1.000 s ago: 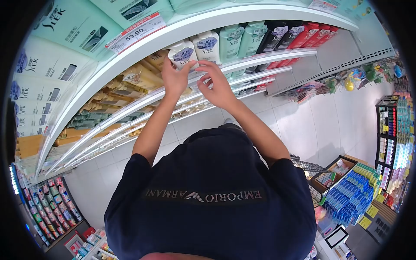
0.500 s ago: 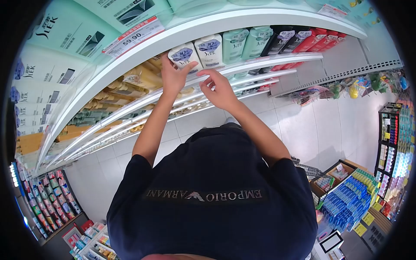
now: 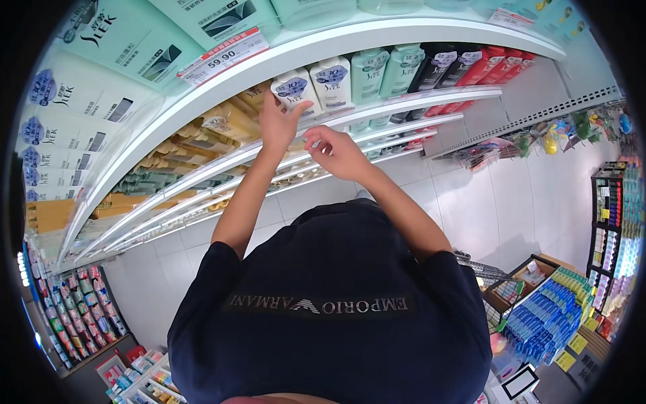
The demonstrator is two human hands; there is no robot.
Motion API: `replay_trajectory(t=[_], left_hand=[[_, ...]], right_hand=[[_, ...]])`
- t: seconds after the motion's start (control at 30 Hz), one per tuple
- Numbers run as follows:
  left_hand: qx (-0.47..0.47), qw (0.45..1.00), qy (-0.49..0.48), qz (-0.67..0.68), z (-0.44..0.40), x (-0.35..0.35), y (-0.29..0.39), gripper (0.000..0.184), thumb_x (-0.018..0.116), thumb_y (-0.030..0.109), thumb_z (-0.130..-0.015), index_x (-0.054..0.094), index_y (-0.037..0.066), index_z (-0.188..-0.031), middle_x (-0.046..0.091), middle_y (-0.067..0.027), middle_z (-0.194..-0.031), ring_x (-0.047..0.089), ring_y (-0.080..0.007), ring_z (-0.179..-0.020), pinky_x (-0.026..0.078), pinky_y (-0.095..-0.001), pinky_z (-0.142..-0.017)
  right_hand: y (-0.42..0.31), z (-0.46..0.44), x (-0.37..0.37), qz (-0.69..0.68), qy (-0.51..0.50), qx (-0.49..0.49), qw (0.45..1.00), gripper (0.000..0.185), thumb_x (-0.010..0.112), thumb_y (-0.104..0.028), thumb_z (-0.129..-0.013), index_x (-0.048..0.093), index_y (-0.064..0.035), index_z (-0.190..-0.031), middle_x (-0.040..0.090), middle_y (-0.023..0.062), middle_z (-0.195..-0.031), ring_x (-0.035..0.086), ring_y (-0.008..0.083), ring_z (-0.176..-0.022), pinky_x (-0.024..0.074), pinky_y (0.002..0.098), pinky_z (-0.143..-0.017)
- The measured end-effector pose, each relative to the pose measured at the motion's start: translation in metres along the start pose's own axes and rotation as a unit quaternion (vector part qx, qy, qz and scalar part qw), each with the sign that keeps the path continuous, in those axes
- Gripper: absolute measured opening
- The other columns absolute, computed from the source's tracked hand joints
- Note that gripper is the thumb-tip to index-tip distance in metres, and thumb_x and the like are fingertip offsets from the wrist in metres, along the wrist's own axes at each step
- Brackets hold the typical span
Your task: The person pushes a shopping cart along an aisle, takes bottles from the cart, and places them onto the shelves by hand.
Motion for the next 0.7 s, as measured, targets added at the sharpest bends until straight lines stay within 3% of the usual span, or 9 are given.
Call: replay_trajectory(t=[0.03,0.1,0.23,0.3,0.4,0.47,0.53,0.57,0.7], left_hand=[[0.004,1.0,-0.002,0.002,0.0,0.001,-0.002,0.073,0.087,0.018,-0.071,0.044,-0.005,-0.126,0.065,-0.0175,-0.113,0.065,-0.0235,-0.106,0.055,-0.0361,-0.087],[0.044,0.998,0.014,-0.033,0.004,0.0,-0.003,0.087,0.086,0.035,-0.068,0.04,-0.006,-0.13,0.064,-0.0216,-0.104,0.063,-0.0366,-0.092,0.051,-0.0395,-0.078],[0.108,0.988,0.017,-0.112,0.019,-0.008,0.012,0.087,0.086,0.037,-0.068,0.041,-0.006,-0.128,0.058,-0.0233,-0.117,0.059,-0.0372,-0.105,0.049,-0.0404,-0.083],[0.156,0.968,0.089,-0.174,0.039,-0.019,0.024,0.08,0.085,0.036,-0.07,0.044,-0.003,-0.128,0.055,-0.02,-0.122,0.056,-0.0345,-0.107,0.048,-0.0394,-0.082],[0.147,0.981,0.059,-0.108,0.065,-0.035,0.025,0.071,0.082,0.031,-0.074,0.047,0.0,-0.127,0.055,-0.0148,-0.119,0.056,-0.0296,-0.099,0.048,-0.037,-0.075],[0.163,0.979,0.08,-0.093,0.075,-0.048,0.013,0.057,0.08,0.025,-0.076,0.052,0.003,-0.121,0.059,-0.0096,-0.107,0.056,-0.0223,-0.086,0.046,-0.0334,-0.067],[0.092,0.992,0.082,-0.025,0.079,-0.064,-0.002,0.046,0.079,0.021,-0.077,0.056,0.004,-0.113,0.062,-0.0048,-0.093,0.056,-0.0161,-0.075,0.044,-0.0301,-0.062],[0.115,0.987,0.115,-0.018,0.079,-0.072,-0.003,0.034,0.076,0.016,-0.081,0.059,0.004,-0.108,0.059,-0.0015,-0.076,0.051,-0.0119,-0.061,0.041,-0.0267,-0.056],[0.132,0.989,0.051,0.042,0.095,-0.084,-0.022,0.02,0.07,0.012,-0.087,0.061,0.003,-0.102,0.054,-0.0019,-0.064,0.046,-0.0092,-0.054,0.039,-0.0231,-0.051]], right_hand=[[0.0,0.003,0.002,0.008,-0.003,-0.002,1.0,0.034,0.061,-0.003,-0.084,0.057,-0.0057,-0.118,0.066,0.0021,-0.095,0.06,0.0117,-0.073,0.0491,0.0265,-0.065],[0.001,0.007,0.006,0.011,-0.005,0.003,1.0,0.031,0.061,-0.004,-0.084,0.059,-0.0056,-0.115,0.066,0.0022,-0.094,0.06,0.012,-0.074,0.0492,0.0268,-0.066],[-0.01,0.025,0.016,0.039,-0.094,0.036,0.994,0.019,0.063,-0.006,-0.084,0.064,-0.0053,-0.102,0.067,0.0029,-0.092,0.062,0.0138,-0.078,0.0496,0.0294,-0.072],[-0.025,0.04,0.022,0.04,-0.126,0.057,0.99,0.015,0.064,-0.007,-0.083,0.064,-0.0054,-0.099,0.067,0.0034,-0.091,0.062,0.0145,-0.079,0.0495,0.0305,-0.074],[-0.028,0.061,0.032,0.044,-0.189,0.094,0.976,0.014,0.066,-0.01,-0.084,0.064,-0.0063,-0.097,0.067,0.0039,-0.093,0.064,0.0159,-0.083,0.0494,0.0323,-0.078],[-0.025,0.07,0.041,0.034,-0.204,0.105,0.973,0.016,0.067,-0.011,-0.084,0.064,-0.0066,-0.1,0.067,0.0043,-0.097,0.064,0.0161,-0.083,0.0499,0.0322,-0.079],[-0.024,0.075,0.049,0.021,-0.188,0.119,0.975,0.017,0.066,-0.008,-0.085,0.064,-0.0059,-0.101,0.067,0.0048,-0.097,0.064,0.0165,-0.086,0.0505,0.0318,-0.079],[-0.024,0.075,0.052,0.013,-0.17,0.125,0.977,0.018,0.065,-0.004,-0.085,0.063,-0.0052,-0.102,0.066,0.0053,-0.097,0.064,0.017,-0.088,0.0512,0.0313,-0.079],[-0.008,0.079,0.069,0.023,-0.14,0.15,0.978,0.02,0.066,-0.007,-0.085,0.063,-0.0052,-0.105,0.066,0.007,-0.098,0.065,0.0187,-0.087,0.0513,0.0318,-0.079]])
Point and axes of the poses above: each hand's wrist, its own z-axis away from the middle knuckle, its own x-axis out of the palm, y = z × x, the point moved 4 cm from there along -z, towards the middle knuckle
